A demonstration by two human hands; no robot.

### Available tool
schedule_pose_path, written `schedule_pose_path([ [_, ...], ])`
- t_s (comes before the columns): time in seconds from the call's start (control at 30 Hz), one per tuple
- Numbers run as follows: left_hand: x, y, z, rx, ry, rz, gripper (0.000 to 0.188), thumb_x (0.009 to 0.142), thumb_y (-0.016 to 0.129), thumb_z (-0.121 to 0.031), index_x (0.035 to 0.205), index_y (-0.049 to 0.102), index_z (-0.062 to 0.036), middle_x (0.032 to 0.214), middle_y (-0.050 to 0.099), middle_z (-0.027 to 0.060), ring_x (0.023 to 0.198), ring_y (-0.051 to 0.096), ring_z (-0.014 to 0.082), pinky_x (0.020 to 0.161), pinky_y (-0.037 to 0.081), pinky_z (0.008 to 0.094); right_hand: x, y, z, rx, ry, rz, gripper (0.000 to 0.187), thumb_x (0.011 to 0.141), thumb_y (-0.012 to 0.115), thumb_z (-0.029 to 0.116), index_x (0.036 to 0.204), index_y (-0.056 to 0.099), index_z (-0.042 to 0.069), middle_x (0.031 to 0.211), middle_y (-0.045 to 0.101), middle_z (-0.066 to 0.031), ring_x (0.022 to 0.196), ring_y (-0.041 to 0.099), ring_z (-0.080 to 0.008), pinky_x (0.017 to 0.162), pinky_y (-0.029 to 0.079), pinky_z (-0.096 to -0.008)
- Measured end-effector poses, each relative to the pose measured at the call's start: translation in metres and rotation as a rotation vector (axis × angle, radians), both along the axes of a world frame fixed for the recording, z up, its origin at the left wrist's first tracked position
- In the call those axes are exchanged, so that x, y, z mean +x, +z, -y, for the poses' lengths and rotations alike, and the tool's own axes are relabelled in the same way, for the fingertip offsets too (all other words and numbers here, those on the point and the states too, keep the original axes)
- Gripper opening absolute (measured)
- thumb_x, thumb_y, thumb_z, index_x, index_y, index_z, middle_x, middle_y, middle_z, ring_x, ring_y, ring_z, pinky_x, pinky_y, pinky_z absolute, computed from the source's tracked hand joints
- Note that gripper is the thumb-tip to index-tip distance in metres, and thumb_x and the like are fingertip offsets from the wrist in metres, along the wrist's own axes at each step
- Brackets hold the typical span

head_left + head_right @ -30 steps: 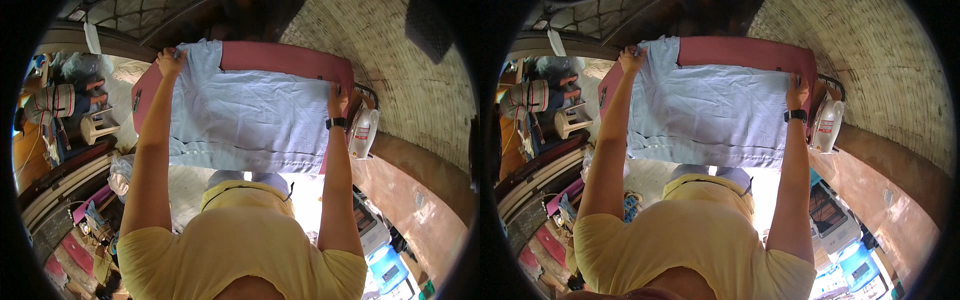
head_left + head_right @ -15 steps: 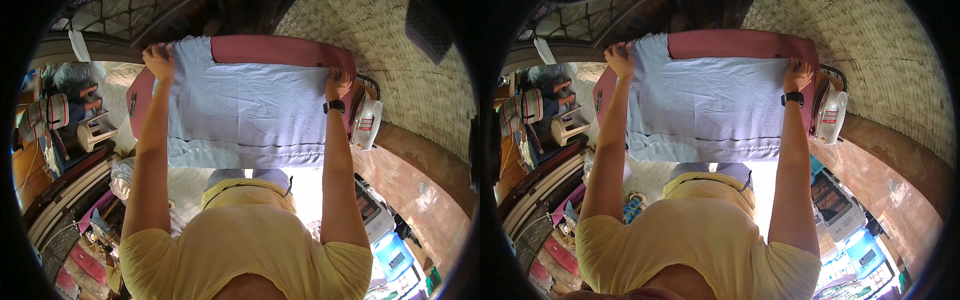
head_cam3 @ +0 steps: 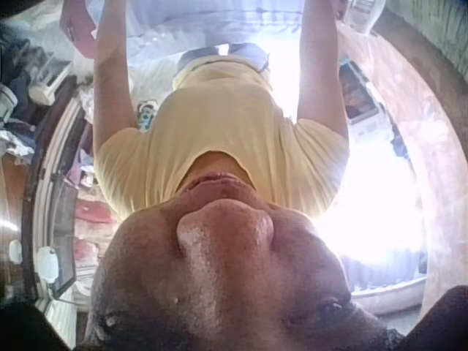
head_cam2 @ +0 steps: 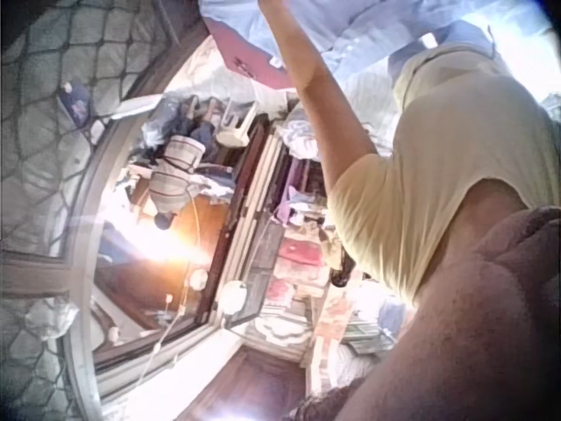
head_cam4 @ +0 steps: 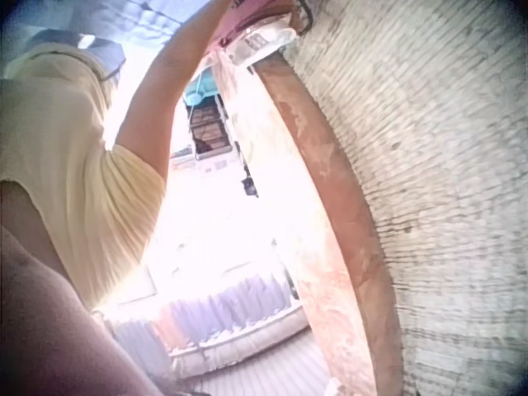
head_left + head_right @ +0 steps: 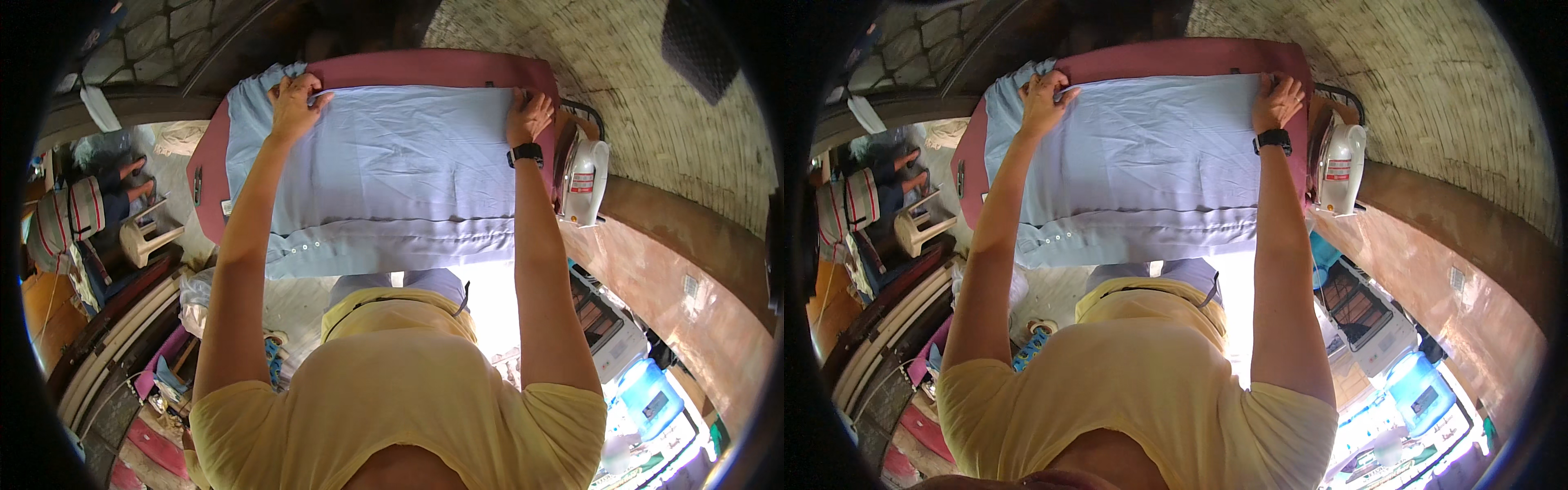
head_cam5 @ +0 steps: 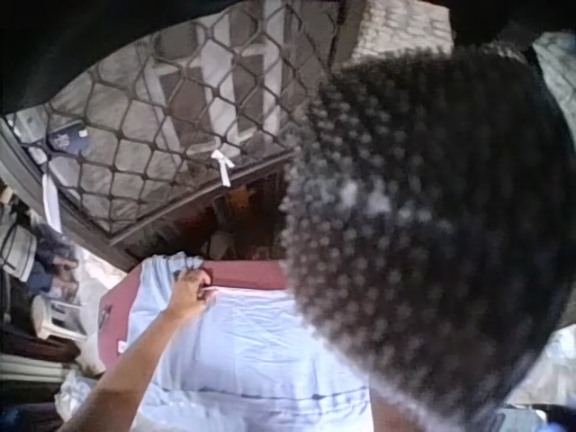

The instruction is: The person irons a blue shirt on a pink ironing board using an iron, smoothing different sections of the garment including the collar and sleeves.

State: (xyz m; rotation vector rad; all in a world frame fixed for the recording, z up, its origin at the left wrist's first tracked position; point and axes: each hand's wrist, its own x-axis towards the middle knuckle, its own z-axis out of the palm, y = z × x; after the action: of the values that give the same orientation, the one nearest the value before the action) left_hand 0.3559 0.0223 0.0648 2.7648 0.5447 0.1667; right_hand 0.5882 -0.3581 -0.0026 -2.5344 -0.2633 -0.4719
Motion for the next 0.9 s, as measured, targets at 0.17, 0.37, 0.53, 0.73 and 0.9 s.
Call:
schedule_pose_path([
  [0.17,0.024,0.003,0.055,0.199,-0.042,0.272,0.029,0.088,0.069,-0.021,0.115,0.061,-0.0157,0.124,0.055,0.0069,0.112,0.049,0.0308,0.096,0.035,0.0522,-0.031,0.023,0.063,0.013,0.146,0.173,0.047,0.092,0.066,0.027,0.122,0.048,-0.005,0.124,0.05,-0.0318,0.111,0.047,-0.0507,0.094,0.037,-0.0591],
  [0.37,0.102,-0.014,0.166,-0.211,-0.484,0.466,0.03,0.089,0.067,-0.015,0.118,0.06,-0.01,0.121,0.057,0.0099,0.109,0.054,0.0318,0.093,0.042,0.0439,-0.208,0.046,0.165,-0.431,0.079,-0.3,0.054,0.095,0.064,0.032,0.131,0.048,-0.005,0.131,0.051,-0.0331,0.11,0.051,-0.0528,0.097,0.039,-0.0608],
  [0.53,0.189,-0.036,0.217,-0.182,-0.454,0.377,0.028,0.089,0.07,-0.022,0.114,0.061,-0.0121,0.115,0.06,0.007,0.111,0.053,0.0282,0.091,0.042,0.0453,-0.245,0.035,0.171,-0.09,-0.083,-0.237,0.031,0.09,0.071,0.031,0.098,0.057,0.004,0.096,0.059,-0.0171,0.092,0.054,-0.0404,0.086,0.04,-0.0531],
  [0.73,0.218,-0.037,0.252,-0.118,-0.471,0.215,0.022,0.087,0.071,-0.027,0.104,0.062,-0.0158,0.106,0.061,0.0007,0.109,0.053,0.0254,0.09,0.038,0.0471,-0.239,0.014,0.174,0.154,-0.069,-0.259,0.02,0.084,0.071,0.007,0.089,0.052,0.007,0.08,0.055,-0.0088,0.079,0.054,-0.0312,0.081,0.04,-0.048],
  [0.9,0.216,-0.045,0.261,-0.108,-0.382,0.303,0.021,0.087,0.07,-0.027,0.103,0.062,-0.0152,0.104,0.061,0.0004,0.106,0.053,0.0247,0.088,0.037,0.0471,-0.227,0.047,0.143,-0.106,-0.254,-0.182,0.025,0.084,0.063,0.007,0.108,0.057,0.007,0.103,0.053,-0.0152,0.106,0.051,-0.0388,0.091,0.04,-0.05],
])
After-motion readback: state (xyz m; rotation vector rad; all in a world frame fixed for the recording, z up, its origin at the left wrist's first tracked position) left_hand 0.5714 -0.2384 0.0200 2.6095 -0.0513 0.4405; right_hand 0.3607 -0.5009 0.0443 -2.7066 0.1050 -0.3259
